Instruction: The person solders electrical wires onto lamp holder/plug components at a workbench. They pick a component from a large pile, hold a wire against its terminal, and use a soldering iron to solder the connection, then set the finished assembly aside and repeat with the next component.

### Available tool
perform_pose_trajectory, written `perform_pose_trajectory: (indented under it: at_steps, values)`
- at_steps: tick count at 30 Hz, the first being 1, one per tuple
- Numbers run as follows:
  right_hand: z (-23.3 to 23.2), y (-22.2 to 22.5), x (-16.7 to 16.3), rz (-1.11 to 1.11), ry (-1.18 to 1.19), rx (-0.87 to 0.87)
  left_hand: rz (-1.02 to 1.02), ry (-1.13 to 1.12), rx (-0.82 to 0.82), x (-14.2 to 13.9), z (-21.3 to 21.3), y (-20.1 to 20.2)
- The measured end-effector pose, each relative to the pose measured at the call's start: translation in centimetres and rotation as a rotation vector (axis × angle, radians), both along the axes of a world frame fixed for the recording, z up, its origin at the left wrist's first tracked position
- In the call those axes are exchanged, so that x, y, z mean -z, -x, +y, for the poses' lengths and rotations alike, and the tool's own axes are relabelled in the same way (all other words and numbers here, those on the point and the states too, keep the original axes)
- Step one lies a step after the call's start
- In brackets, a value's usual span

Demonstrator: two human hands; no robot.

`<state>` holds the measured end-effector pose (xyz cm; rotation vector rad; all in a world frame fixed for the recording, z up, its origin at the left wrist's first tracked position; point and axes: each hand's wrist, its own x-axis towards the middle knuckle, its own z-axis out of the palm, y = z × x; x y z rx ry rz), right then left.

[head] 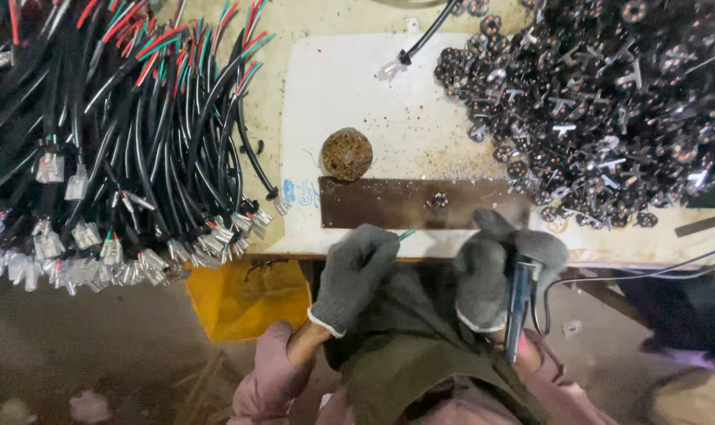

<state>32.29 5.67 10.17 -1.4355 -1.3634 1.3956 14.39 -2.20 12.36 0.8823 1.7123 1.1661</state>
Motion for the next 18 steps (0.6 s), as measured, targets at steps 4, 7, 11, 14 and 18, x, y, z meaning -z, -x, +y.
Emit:
perform_pose_trajectory:
  at_steps: [4, 7, 11, 14, 18]
  values:
    - [1.4, -1.5, 0.8, -0.115, -0.567, -0.418, -0.036, -0.059, -0.078, 1.0, -0.5, 0.1]
    - [1.8, -1.4, 0.5, -0.207, -0.498, -0.477, 0.017, -0.069, -0.063, 1.7, -0.8, -0.6]
    - [1.0, -0.2, -0.5, -0.185, -0.201, -0.382, 0.102, -0.121, 0.000, 1.3, -0.9, -1.6]
    - [0.5, 0.4, -1.0, 0.047, -0.060, -0.314, 0.159, -0.116, -0.010, 0.7, -0.9, -1.6]
    - [0.5, 0.6, -1.2, -0.101, -0.315, -0.362, 0.082, -0.229, -0.074, 0.5, -0.7, -1.6]
